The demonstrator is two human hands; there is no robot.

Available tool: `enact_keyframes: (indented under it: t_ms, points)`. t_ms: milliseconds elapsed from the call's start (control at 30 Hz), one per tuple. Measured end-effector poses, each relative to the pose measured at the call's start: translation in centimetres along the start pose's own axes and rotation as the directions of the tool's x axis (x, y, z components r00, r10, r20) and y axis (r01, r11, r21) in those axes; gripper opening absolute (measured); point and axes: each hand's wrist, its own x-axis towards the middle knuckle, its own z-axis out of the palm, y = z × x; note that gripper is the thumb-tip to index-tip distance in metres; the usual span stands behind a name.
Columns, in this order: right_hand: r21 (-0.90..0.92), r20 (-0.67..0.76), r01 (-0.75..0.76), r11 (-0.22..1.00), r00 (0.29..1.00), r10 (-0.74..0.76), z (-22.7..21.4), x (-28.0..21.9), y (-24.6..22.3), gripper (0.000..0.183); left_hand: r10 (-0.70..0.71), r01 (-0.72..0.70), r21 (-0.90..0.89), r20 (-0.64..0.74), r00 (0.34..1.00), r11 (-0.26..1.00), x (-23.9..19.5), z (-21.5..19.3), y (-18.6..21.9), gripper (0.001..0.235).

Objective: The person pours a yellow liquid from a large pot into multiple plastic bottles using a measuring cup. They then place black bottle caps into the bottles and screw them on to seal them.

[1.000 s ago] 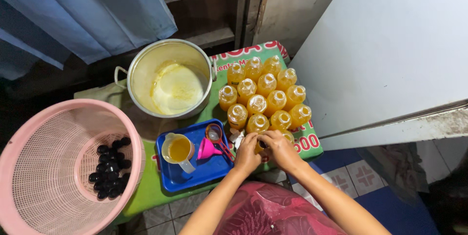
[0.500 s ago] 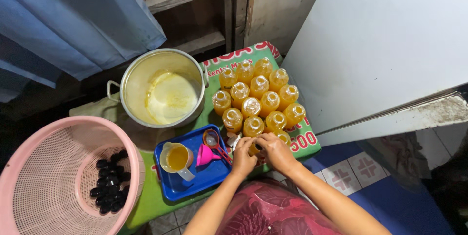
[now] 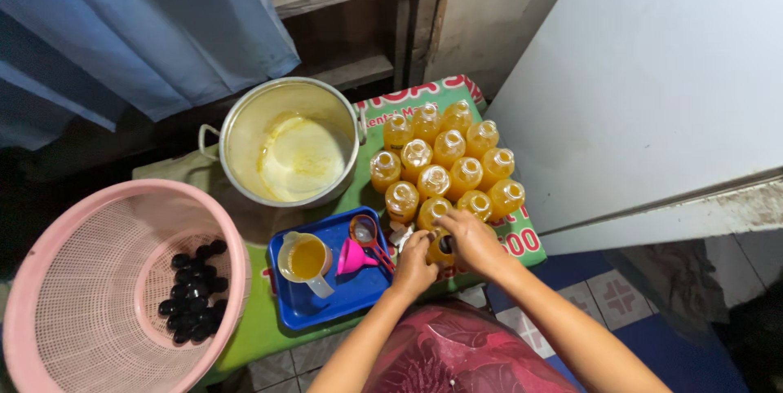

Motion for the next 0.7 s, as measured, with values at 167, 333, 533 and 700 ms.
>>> enact_keyframes:
  t_ms: [167,333,533,700]
  points:
    - [-0.007,-0.096,0.132,0.991,0.987,-0.132,2.0,5.9,0.9,0.056,-0.002,0.005,0.104,-0.022,1.0,0.995,-0.1,-1.3,0.4,0.058]
    - [-0.125,-0.084,0.185,0.975,0.977,-0.196,6.2,11.4,1.5,0.065,-0.088,0.09,0.123,-0.022,0.996,0.988,-0.9,-3.0,0.0,0.056]
    - [-0.362,0.003,0.081,0.929,0.996,-0.086,10.6,12.6,2.4,0.03,-0.078,0.083,0.074,-0.065,0.995,0.994,-1.7,-4.3,0.1,0.056]
    - [-0.237,-0.095,0.15,0.96,0.98,-0.176,10.5,11.7,2.4,0.036,-0.108,0.109,0.097,-0.012,0.994,0.989,-2.0,-4.7,0.6,0.055]
